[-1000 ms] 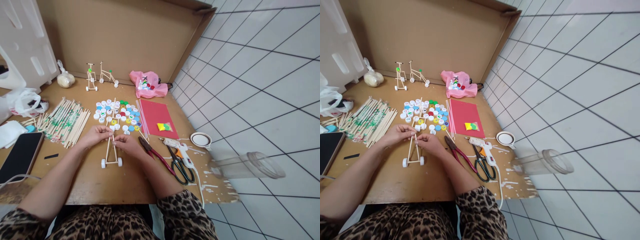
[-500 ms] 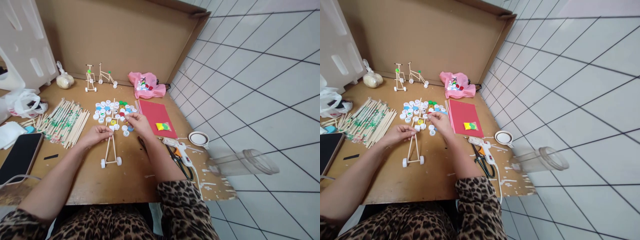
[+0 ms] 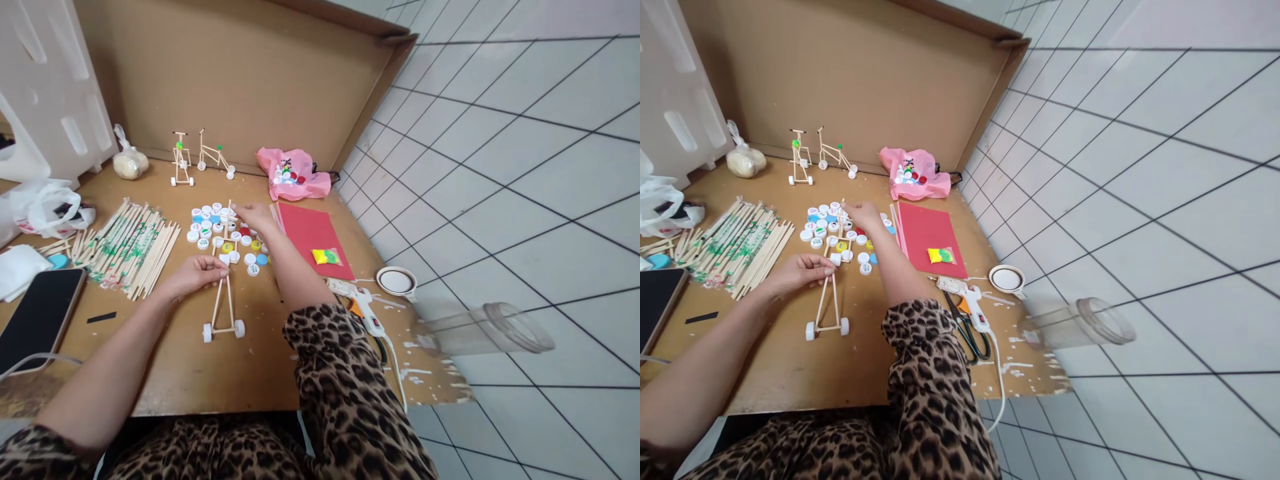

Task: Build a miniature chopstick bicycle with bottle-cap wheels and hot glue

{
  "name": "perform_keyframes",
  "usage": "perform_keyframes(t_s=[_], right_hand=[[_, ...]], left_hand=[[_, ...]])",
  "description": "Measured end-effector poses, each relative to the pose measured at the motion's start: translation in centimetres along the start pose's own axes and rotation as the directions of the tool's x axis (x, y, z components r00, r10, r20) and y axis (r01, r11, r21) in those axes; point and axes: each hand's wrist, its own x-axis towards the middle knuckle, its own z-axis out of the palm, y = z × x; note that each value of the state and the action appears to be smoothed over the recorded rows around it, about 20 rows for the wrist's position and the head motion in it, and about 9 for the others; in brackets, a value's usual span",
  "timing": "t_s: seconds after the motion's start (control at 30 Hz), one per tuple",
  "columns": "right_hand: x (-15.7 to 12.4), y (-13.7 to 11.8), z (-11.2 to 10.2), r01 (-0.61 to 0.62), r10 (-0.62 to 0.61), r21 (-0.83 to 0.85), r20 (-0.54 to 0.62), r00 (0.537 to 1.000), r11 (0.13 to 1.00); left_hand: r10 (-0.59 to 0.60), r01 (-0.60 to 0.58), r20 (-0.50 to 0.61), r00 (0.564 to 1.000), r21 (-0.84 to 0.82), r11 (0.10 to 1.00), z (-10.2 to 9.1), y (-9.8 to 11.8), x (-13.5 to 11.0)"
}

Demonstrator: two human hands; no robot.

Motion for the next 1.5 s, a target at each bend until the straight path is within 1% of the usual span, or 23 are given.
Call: perform_keyframes(t_s=[0.1, 0.23, 0.33, 0.43, 0.53, 0.63, 0.7, 0.8, 0.97, 1.1, 1.17, 1.23, 1.3, 1.43, 1.5], right_hand=[[0.4, 0.0, 0.9, -0.055, 0.054, 0.013, 0.049, 0.997, 0.998], [0.7, -0.4, 1.8, -0.109, 0.098, 0.087, 0.116, 0.988, 0.990], [0.4, -0.9, 2.0, -0.135, 0.109, 0.170, 0.155, 0.982, 0.976], [-0.5, -1.5, 1.8, -0.137, 0.095, 0.245, 0.177, 0.980, 0.960], [-1.9, -1.8, 1.1, -0.115, 0.045, 0.339, 0.208, 0.977, 0.934], [-3.5, -1.4, 0.5, -0.070, -0.056, 0.482, 0.242, 0.969, 0.873], [-4.5, -0.7, 0.3, -0.040, -0.109, 0.555, 0.233, 0.966, 0.831], [-5.8, 0.9, 0.4, 0.006, -0.144, 0.602, 0.182, 0.973, 0.798], [-7.8, 3.0, 1.2, 0.036, -0.137, 0.593, 0.126, 0.982, 0.805], [-9.2, 3.3, 1.6, 0.104, -0.185, 0.548, 0.095, 0.978, 0.830], [-9.6, 3.3, 1.6, 0.121, -0.205, 0.515, 0.109, 0.973, 0.849], [-9.9, 3.3, 1.7, 0.138, -0.228, 0.477, 0.136, 0.964, 0.868], [-10.0, 3.4, 1.7, 0.173, -0.256, 0.434, 0.139, 0.957, 0.884], [-9.9, 3.6, 1.7, 0.272, -0.320, 0.315, 0.109, 0.941, 0.909], [-9.9, 3.8, 1.8, 0.328, -0.357, 0.260, 0.073, 0.931, 0.908]], left_hand=[[-0.006, 0.006, 0.015, 1.000, -0.012, 1.000, 0.1, -0.1, 0.0], [-0.006, 0.006, 0.032, 0.999, -0.021, 1.000, 0.2, 0.0, 0.0], [-0.008, 0.009, 0.035, 0.999, -0.015, 1.000, 0.3, 0.1, -0.1], [0.001, -0.001, 0.041, 0.999, -0.005, 1.000, 0.3, 0.2, -0.1], [-0.001, 0.001, 0.033, 0.999, -0.003, 1.000, 0.3, 0.2, -0.2], [0.003, -0.003, 0.013, 1.000, -0.009, 1.000, 0.3, 0.2, -0.1], [0.011, -0.011, 0.001, 1.000, -0.012, 1.000, 0.3, 0.3, -0.2], [0.014, -0.015, -0.020, 1.000, -0.017, 1.000, 0.4, 0.5, -0.3], [0.017, -0.018, -0.065, 0.998, -0.026, 0.999, 0.7, 0.6, -0.5], [0.014, -0.019, -0.096, 0.995, -0.044, 0.999, 1.2, 0.9, -0.6], [0.013, -0.019, -0.101, 0.995, -0.057, 0.998, 1.4, 1.0, -0.6], [0.015, -0.021, -0.102, 0.995, -0.063, 0.998, 1.5, 1.1, -0.7], [0.023, -0.030, -0.102, 0.995, -0.061, 0.998, 1.5, 1.1, -0.7], [0.044, -0.052, -0.117, 0.992, -0.062, 0.997, 1.5, 1.0, -0.7], [0.037, -0.045, -0.113, 0.993, -0.062, 0.997, 1.5, 1.1, -0.7]])
